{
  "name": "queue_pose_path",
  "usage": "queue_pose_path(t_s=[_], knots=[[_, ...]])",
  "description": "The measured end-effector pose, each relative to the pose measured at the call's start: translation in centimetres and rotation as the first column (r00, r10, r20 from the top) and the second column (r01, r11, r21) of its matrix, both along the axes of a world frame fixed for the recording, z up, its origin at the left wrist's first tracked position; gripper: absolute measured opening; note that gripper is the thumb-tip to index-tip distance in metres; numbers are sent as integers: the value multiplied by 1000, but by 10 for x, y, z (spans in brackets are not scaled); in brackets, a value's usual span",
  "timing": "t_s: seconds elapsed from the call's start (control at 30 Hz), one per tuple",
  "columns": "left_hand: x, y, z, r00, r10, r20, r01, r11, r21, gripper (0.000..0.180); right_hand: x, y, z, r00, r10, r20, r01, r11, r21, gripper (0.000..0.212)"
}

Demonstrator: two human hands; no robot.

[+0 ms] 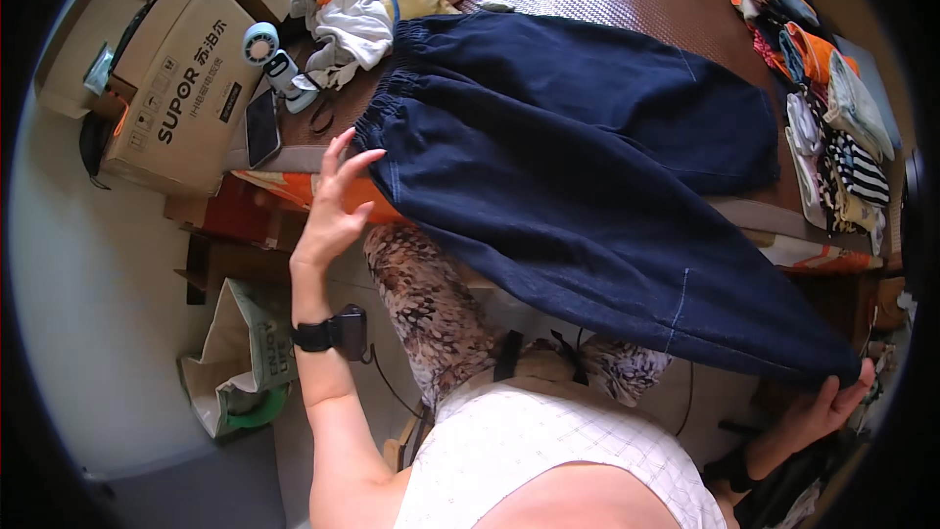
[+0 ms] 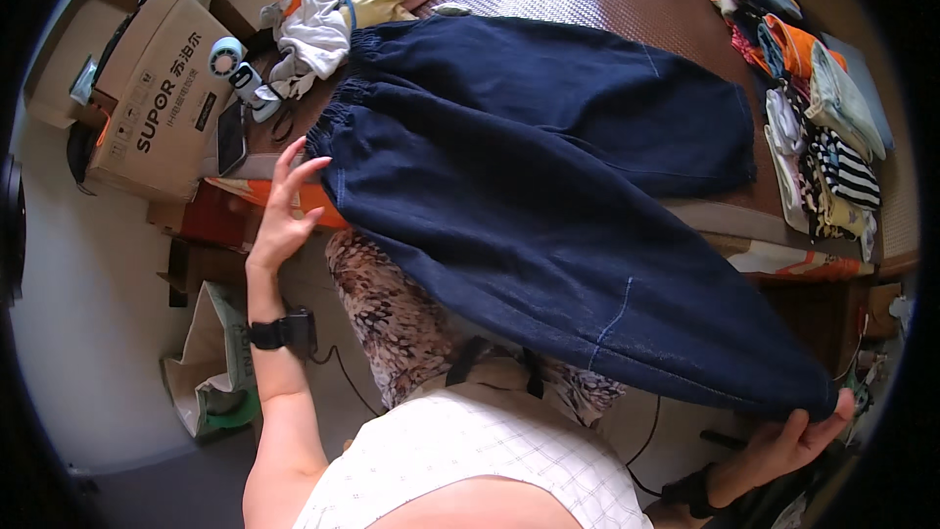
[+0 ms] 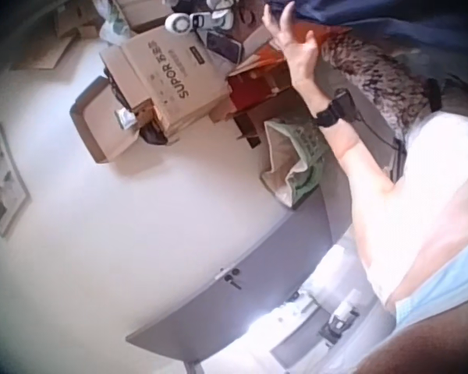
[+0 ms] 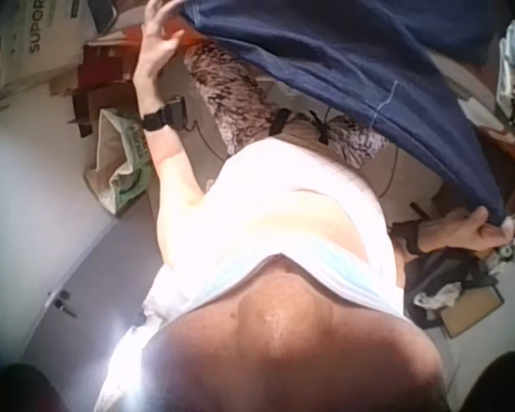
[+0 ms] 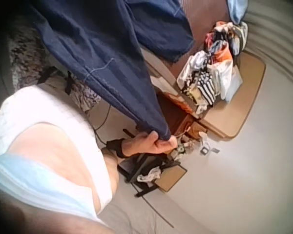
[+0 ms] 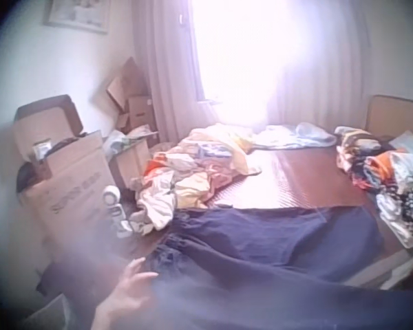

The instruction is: Fold various pieces of clothing on a bed.

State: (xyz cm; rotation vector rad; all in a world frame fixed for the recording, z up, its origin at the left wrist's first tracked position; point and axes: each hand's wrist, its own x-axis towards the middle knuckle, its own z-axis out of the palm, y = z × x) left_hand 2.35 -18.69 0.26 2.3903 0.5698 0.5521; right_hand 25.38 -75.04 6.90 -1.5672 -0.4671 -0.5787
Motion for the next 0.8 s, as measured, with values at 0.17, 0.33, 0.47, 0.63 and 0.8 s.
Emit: queue_pose_path(t_s=[0.17,0.33,0.47,0.63,0.8], knots=[[9,16,-17,997,81,8,-79,944,321,62,6,53,36,962,254,-101,-245,640,-728,32],[12,30,-14,992,-22,-123,75,891,447,56,29,39,28,970,-159,182,227,853,-470,36],[11,33,1,994,-56,-95,89,915,394,48,35,48,41,948,-285,141,312,920,-236,30],[17,47,5,981,-190,-31,187,900,393,33,52,39,35,881,-317,350,435,834,-340,28],[18,44,30,835,-181,519,239,970,-46,18,81,23,35,929,-328,172,335,942,-11,29]])
